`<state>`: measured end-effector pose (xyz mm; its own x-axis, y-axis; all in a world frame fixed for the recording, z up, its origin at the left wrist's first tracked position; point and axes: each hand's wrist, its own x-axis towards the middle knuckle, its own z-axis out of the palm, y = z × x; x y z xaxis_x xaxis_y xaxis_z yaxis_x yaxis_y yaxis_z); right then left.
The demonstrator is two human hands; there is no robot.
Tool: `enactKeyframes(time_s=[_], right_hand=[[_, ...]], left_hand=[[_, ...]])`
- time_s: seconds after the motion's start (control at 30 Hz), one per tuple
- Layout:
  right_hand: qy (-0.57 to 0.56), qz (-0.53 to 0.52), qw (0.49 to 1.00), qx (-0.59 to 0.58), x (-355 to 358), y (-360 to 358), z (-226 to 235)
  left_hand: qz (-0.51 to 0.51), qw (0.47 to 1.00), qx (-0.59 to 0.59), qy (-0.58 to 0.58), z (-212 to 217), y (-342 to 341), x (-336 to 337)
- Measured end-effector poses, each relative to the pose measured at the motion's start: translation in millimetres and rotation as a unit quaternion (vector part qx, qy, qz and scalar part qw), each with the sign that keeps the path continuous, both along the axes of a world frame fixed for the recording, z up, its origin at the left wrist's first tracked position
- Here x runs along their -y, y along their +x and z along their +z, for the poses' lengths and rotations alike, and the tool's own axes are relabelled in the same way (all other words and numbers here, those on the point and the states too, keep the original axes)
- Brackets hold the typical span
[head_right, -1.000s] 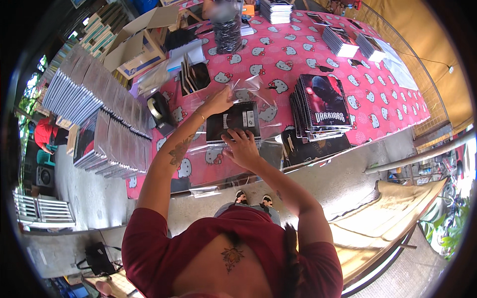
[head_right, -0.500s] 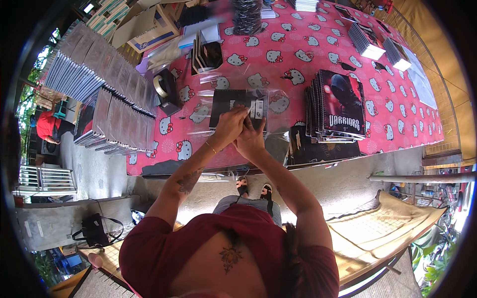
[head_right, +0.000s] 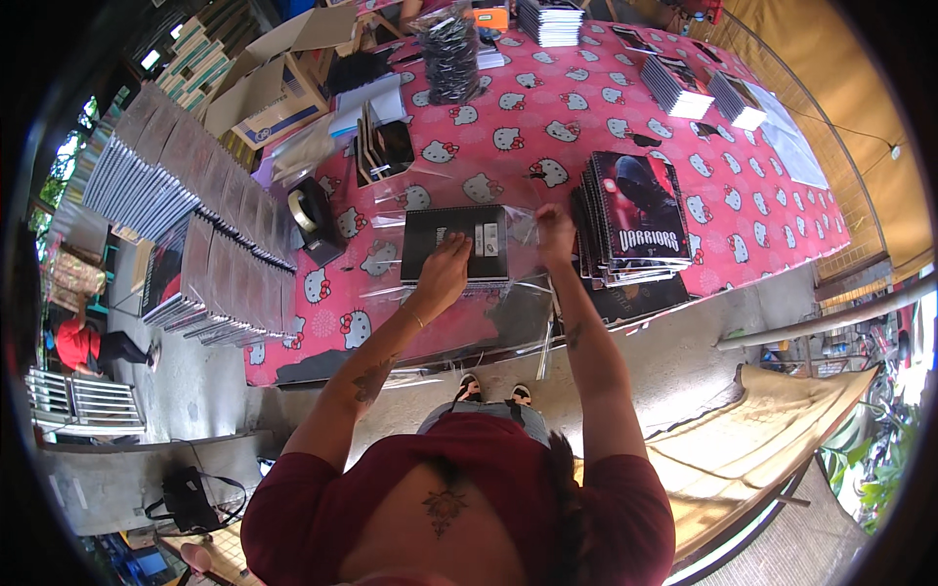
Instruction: The person places books into clear plastic bags, removes the adhesive strip, and seals the bags by hand before stacking them.
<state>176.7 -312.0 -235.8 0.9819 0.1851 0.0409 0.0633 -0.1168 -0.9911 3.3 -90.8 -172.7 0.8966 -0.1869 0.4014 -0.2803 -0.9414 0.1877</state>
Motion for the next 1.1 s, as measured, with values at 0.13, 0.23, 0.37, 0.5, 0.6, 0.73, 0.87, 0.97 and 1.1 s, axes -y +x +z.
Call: enactKeyframes(time_s=[0.13,0.23,0.37,0.5,0.6,0.73,0.87,0.97,1.1], right_hand=[[-0.249,-0.128,0.861,0.424,-44.0,-91.3,128.4],[-0.433,0.152,0.784,0.417,-50.1,-137.0,155.8],[-0.508,0.263,0.775,0.269,-33.7,-132.1,132.8],[-0.481,0.135,0.737,0.456,-40.5,-143.8,126.8],[-0.488,0.153,0.746,0.426,-54.4,-144.2,101.9],[-0.501,0.163,0.75,0.399,-59.9,-142.2,89.5],[-0.494,0.183,0.755,0.39,-59.2,-143.9,97.4],[-0.485,0.194,0.754,0.398,-52.9,-146.8,110.9],[-0.465,0.187,0.752,0.427,-44.8,-144.8,105.8]], left_hand=[[0.003,1.0,-0.012,0.012,8.0,-2.7,-1.1],[-0.023,1.0,0.005,0.017,7.8,-6.3,-0.4],[-0.028,0.999,0.004,-0.025,11.8,0.4,-2.4],[-0.028,0.999,0.017,-0.022,14.5,-0.2,-1.1],[-0.036,0.999,-0.001,0.007,7.2,1.6,-6.4],[-0.019,1.0,-0.011,0.0,20.3,-16.4,-4.3],[0.089,0.996,-0.018,0.009,20.0,-53.0,-29.0],[0.205,0.979,0.001,-0.013,9.2,-71.6,-79.9],[0.394,0.894,0.164,-0.137,28.0,-77.9,-199.4]])
